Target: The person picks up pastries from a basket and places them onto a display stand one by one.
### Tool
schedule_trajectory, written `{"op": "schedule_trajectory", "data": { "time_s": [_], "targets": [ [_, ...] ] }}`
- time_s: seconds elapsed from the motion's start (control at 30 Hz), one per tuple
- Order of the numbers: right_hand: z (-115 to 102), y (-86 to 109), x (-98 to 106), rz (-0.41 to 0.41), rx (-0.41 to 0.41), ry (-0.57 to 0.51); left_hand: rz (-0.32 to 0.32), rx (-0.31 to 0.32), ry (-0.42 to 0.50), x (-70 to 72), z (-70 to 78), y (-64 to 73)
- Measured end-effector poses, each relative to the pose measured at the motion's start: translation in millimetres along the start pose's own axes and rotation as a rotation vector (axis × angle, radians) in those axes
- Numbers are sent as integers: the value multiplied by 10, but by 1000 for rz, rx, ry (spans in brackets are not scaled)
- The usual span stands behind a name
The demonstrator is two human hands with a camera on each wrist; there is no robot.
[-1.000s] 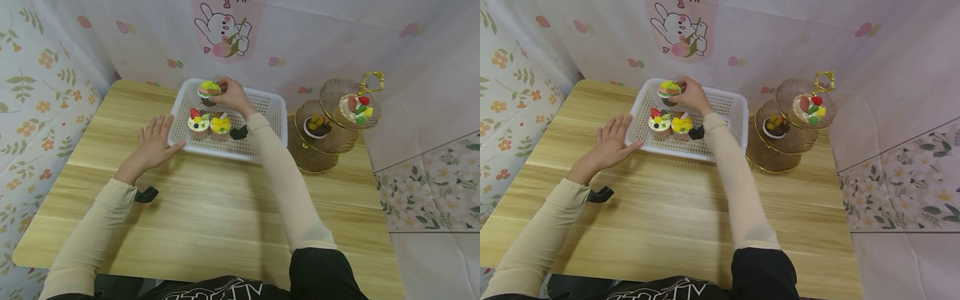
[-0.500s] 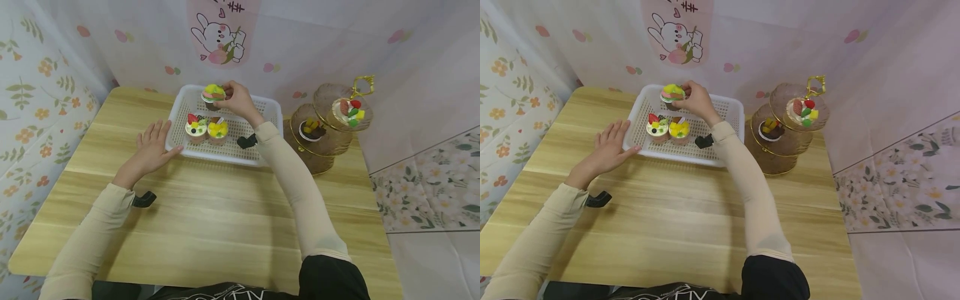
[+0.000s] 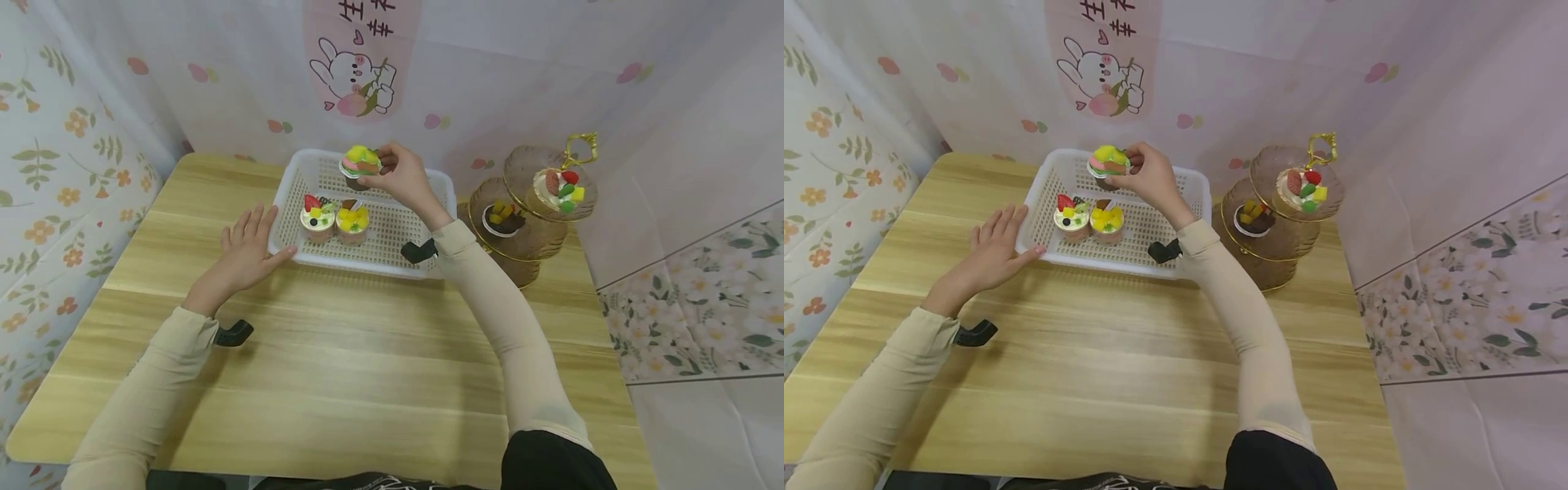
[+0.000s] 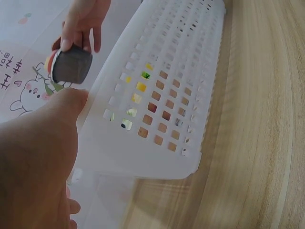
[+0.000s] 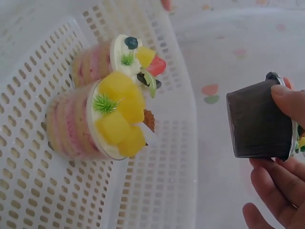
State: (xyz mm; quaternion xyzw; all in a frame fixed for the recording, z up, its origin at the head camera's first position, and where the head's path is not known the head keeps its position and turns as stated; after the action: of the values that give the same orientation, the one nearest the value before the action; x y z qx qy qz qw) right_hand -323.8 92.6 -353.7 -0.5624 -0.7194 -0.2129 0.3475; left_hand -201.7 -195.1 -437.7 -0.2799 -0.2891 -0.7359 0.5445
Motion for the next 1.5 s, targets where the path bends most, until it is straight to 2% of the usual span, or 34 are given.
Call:
{"op": "schedule_trajectory", "data": {
  "time_s": [0.3, 0.57, 0.87, 1.03, 1.23, 1.5],
  "targets": [
    [92, 312, 142, 87, -4, 23, 0, -4, 7, -8, 0, 19],
    [186, 657, 299, 162, 9, 2, -3, -3, 1, -7, -8, 16],
    [368, 1103, 482, 279, -7, 89, -2, 3, -2, -24, -24, 26],
    [457, 1342, 577, 307, -27, 59, 7, 3, -3, -23, -30, 29],
    [598, 1626, 706, 355, -52, 99, 11, -4, -5, -40, -29, 21],
    [754, 1938, 852, 411, -76, 69, 10, -6, 7, -26, -16, 11]
  ]
}}
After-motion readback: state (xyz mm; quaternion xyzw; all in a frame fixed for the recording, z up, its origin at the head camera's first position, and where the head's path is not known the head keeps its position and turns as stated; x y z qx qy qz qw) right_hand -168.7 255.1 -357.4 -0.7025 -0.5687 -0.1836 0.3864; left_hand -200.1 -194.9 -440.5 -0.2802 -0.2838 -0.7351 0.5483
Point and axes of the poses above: each hand's wrist, its own y-axis away from the middle knuckle, its own x-axis out of the back of the hand, z = x × y, the point moved 2 cm from there along -y, towards the middle knuckle, and after that the axes turned 12 degrees about y, right-handed, at the moved point
